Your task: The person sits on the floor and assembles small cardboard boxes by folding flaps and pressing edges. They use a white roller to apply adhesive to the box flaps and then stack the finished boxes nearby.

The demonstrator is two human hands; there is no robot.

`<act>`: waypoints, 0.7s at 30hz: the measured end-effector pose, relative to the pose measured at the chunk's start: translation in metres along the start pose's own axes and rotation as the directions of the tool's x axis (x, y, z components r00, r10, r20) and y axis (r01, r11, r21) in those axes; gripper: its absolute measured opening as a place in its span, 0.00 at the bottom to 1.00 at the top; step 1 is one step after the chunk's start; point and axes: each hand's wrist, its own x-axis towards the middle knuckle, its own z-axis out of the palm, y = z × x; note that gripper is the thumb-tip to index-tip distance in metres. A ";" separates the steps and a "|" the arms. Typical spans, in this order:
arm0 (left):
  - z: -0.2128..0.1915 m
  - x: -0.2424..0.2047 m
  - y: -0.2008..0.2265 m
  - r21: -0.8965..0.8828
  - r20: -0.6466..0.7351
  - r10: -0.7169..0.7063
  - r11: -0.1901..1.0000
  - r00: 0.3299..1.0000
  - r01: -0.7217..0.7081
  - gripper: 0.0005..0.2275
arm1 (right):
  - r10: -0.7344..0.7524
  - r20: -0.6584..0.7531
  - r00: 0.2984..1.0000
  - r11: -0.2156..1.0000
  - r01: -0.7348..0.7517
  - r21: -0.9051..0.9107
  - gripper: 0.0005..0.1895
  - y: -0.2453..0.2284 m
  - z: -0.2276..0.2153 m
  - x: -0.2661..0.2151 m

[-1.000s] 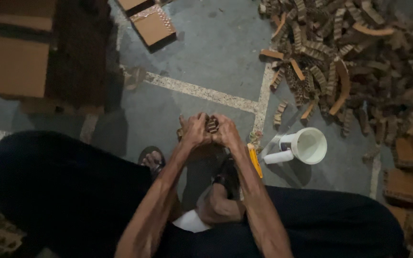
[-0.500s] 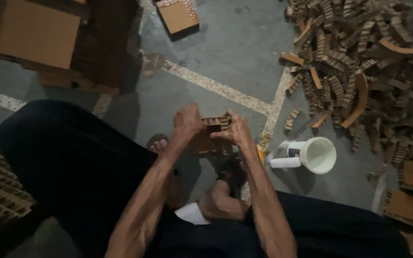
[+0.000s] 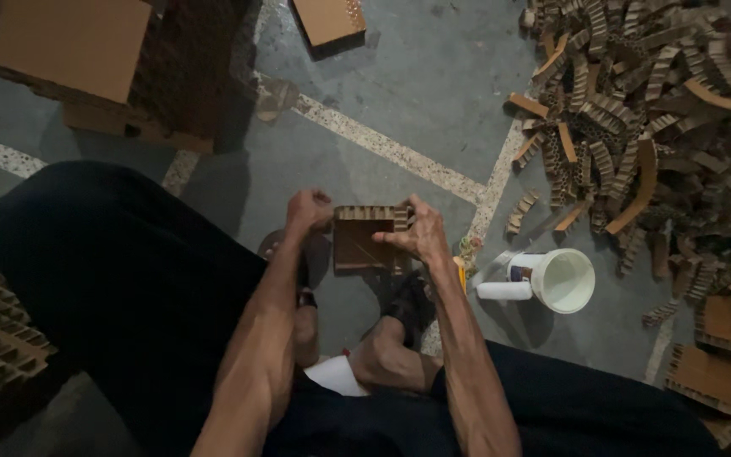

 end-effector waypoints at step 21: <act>-0.032 -0.163 0.146 0.198 -0.385 0.529 0.848 0.757 -0.492 0.05 | -0.093 -0.062 0.994 0.992 0.098 0.085 0.37 0.009 0.004 -0.003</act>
